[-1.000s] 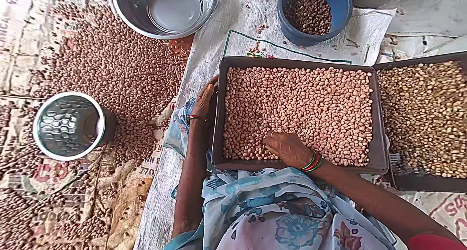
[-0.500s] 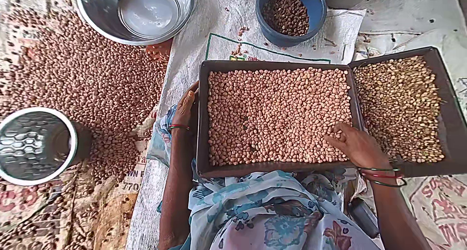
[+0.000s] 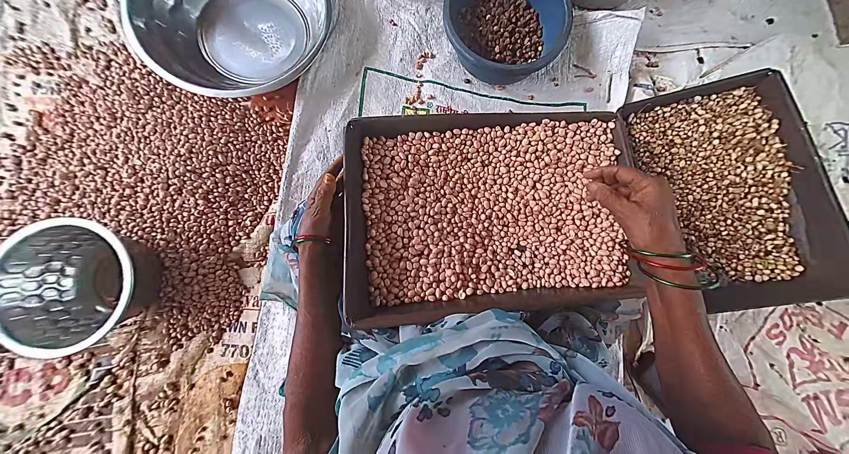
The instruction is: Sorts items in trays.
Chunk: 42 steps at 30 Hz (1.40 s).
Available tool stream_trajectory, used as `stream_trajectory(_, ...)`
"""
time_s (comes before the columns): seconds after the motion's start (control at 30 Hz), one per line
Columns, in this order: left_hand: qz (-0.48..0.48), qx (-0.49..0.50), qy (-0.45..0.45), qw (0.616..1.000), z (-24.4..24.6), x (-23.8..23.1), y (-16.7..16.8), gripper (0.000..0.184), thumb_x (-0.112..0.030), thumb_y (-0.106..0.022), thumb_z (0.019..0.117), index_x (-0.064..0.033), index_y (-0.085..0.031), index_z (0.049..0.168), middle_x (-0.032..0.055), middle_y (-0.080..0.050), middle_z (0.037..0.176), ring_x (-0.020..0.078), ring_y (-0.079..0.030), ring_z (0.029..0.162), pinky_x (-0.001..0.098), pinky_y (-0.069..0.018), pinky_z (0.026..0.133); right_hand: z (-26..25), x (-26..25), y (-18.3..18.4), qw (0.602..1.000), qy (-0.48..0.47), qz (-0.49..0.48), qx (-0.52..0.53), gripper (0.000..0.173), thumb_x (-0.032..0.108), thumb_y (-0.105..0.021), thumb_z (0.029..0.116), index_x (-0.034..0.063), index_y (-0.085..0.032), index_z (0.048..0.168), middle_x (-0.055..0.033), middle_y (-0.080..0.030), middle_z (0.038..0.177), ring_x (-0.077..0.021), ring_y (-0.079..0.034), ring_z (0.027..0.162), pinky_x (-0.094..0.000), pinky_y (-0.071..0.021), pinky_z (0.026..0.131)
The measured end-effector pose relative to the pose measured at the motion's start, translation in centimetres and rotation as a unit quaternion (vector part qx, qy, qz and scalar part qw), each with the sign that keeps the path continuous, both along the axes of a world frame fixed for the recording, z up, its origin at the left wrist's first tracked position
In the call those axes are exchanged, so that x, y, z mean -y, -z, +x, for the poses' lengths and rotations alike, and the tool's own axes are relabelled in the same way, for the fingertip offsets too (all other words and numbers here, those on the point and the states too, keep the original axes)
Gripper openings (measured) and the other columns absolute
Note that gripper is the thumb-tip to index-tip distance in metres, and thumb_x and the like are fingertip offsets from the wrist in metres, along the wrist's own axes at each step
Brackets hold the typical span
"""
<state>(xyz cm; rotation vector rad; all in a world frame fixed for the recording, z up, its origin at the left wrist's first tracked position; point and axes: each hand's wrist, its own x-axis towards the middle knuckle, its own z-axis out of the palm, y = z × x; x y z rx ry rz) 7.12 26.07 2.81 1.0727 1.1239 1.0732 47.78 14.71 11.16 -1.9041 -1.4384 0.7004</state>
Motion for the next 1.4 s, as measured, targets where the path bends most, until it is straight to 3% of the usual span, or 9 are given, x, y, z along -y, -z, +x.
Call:
stream_trajectory(0.1,0.010,0.005,0.008,1.000,-0.2,-0.1,0.4,0.051,-0.030,-0.018,0.1116,-0.0072,-0.035,0.153,-0.0036,-0.057,0.143,-0.0019,-0.059,0.122,0.0182,-0.0478,0.103,-0.1,1.8,-0.1,0.996,-0.055,-0.047,0.044,0.014,0.007,-0.063,0.0997,0.0001,-0.070,0.109,-0.0093,-0.070,0.094,-0.0076,-0.061,0.074,-0.0261,-0.0515,0.071)
stream_trajectory(0.27,0.022,-0.013,0.013,1.000,-0.4,-0.2,0.5,0.050,-0.027,-0.019,0.1111,-0.0041,-0.034,0.153,-0.0007,-0.054,0.145,-0.0016,-0.056,0.123,0.0177,-0.0458,0.105,0.8,2.4,0.7,0.983,-0.033,-0.023,0.179,0.028,0.007,-0.061,0.0994,-0.0050,-0.068,0.124,-0.0308,-0.064,0.126,-0.0486,-0.064,0.111,-0.0637,-0.0479,0.093)
stream_trajectory(0.43,0.006,-0.016,-0.006,1.000,-0.1,-0.1,0.2,0.047,-0.025,-0.027,0.1106,-0.0030,-0.039,0.150,-0.0026,-0.060,0.139,-0.0031,-0.060,0.118,0.0164,-0.0480,0.101,2.7,-0.9,4.2,0.990,0.005,0.014,0.137,0.052,0.018,-0.058,0.1011,-0.0047,-0.048,0.147,-0.0324,-0.050,0.146,-0.0483,-0.052,0.133,-0.0602,-0.0410,0.108)
stream_trajectory(0.6,-0.023,-0.065,-0.016,0.998,0.1,0.0,-0.5,0.043,-0.024,-0.030,0.1105,-0.0048,-0.042,0.147,-0.0082,-0.063,0.126,-0.0093,-0.061,0.104,0.0119,-0.0500,0.092,-2.5,-5.1,6.4,0.990,-0.047,0.058,0.116,0.053,0.020,-0.066,0.0945,-0.0165,-0.058,0.132,-0.0377,-0.056,0.136,-0.0503,-0.056,0.127,-0.0582,-0.0421,0.107)
stream_trajectory(0.7,-0.037,-0.061,-0.029,0.997,0.3,0.0,-0.5,0.043,-0.026,-0.034,0.1097,-0.0067,-0.045,0.146,-0.0096,-0.065,0.122,-0.0091,-0.062,0.100,0.0131,-0.0512,0.089,-7.7,-7.0,7.1,0.981,-0.146,0.099,0.079,0.046,0.016,-0.073,0.0815,-0.0074,-0.070,0.121,-0.0354,-0.062,0.126,-0.0517,-0.058,0.120,-0.0618,-0.0452,0.100)
stream_trajectory(0.87,-0.055,-0.088,-0.042,0.994,0.2,0.0,-0.6,0.042,-0.029,-0.034,0.1106,-0.0077,-0.047,0.144,-0.0073,-0.066,0.114,-0.0077,-0.063,0.094,0.0128,-0.0516,0.085,-16.4,-8.4,7.5,0.946,-0.309,0.088,0.037,0.039,0.019,-0.075,0.0842,0.0100,-0.076,0.122,-0.0275,-0.062,0.135,-0.0514,-0.049,0.134,-0.0661,-0.0362,0.108)
stream_trajectory(1.1,-0.027,-0.155,0.009,0.987,0.7,0.9,-1.1,0.054,-0.025,-0.032,0.1068,-0.0040,-0.028,0.156,0.0031,-0.047,0.148,-0.0057,-0.052,0.119,0.0127,-0.0408,0.101,-12.9,-3.7,5.5,0.848,-0.530,-0.001,0.004,0.020,0.010,-0.074,0.0843,0.0078,-0.081,0.103,-0.0183,-0.072,0.118,-0.0428,-0.058,0.124,-0.0667,-0.0377,0.097)
stream_trajectory(1.23,-0.045,-0.150,0.015,0.988,1.1,3.2,-2.5,0.057,-0.020,-0.035,0.1055,-0.0046,-0.021,0.159,0.0077,-0.040,0.155,-0.0061,-0.049,0.122,0.0124,-0.0394,0.102,-5.7,0.0,2.3,0.905,-0.420,-0.040,0.050,0.038,0.018,-0.073,0.0855,0.0149,-0.076,0.123,-0.0185,-0.061,0.141,-0.0412,-0.056,0.130,-0.0695,-0.0368,0.099)
stream_trajectory(1.4,-0.049,-0.147,-0.019,0.988,0.6,6.6,-2.6,0.065,-0.015,-0.050,0.0916,-0.0087,-0.035,0.155,0.0062,-0.051,0.145,-0.0008,-0.056,0.117,0.0187,-0.0479,0.096,3.8,4.8,0.0,0.988,0.035,-0.049,0.144,0.060,0.012,-0.072,0.0938,-0.0017,-0.049,0.148,-0.0343,-0.056,0.135,-0.0524,-0.060,0.113,-0.0672,-0.0465,0.092)
